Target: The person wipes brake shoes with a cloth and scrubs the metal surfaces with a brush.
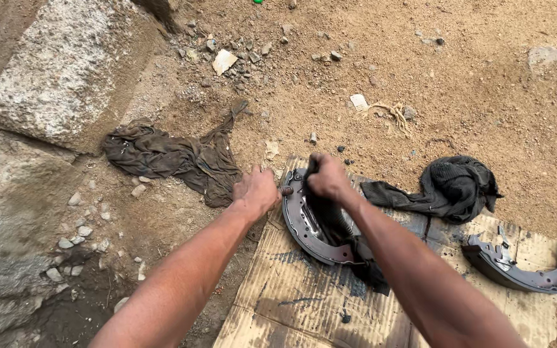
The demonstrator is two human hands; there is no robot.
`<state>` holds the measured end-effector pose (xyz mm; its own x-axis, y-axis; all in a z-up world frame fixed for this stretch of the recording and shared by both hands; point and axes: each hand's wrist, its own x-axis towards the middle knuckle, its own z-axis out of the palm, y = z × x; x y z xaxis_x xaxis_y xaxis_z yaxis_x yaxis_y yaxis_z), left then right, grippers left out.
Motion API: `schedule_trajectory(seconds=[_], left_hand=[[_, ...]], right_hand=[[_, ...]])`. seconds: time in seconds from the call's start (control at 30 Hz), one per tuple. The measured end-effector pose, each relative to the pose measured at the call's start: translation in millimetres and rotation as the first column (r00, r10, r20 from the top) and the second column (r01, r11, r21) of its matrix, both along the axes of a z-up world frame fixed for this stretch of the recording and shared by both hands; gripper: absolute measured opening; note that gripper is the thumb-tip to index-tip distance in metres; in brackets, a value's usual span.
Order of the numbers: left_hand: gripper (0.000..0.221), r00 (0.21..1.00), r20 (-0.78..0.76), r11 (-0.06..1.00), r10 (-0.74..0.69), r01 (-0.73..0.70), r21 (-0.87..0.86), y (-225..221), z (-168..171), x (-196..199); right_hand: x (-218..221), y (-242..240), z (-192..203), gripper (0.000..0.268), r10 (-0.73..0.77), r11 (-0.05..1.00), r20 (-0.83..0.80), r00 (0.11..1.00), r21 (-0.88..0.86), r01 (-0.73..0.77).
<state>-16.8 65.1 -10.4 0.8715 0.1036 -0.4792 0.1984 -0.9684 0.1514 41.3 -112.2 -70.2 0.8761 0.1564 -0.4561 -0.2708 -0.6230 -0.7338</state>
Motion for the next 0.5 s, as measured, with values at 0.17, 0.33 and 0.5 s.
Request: schedule_trajectory(seconds=[0.17,0.33,0.5], left_hand=[[0.034,0.999,0.031,0.998,-0.044,0.043,0.038,-5,4,5],[0.033,0.999,-0.045,1.0,-0.03,0.03,0.0,-4,5,7],[0.038,0.994,-0.09,0.996,0.064,-0.069,-0.049,-4,5,5]], right_hand=[[16,-44,13,0.025,-0.228,0.959,-0.018,0.973,0.167,0.228],[-17,0,2,0.059,0.028,0.999,0.321,0.947,0.024,-0.037],[-12,17,14,0.044,-0.022,1.0,0.04,0.999,-0.02,0.023]])
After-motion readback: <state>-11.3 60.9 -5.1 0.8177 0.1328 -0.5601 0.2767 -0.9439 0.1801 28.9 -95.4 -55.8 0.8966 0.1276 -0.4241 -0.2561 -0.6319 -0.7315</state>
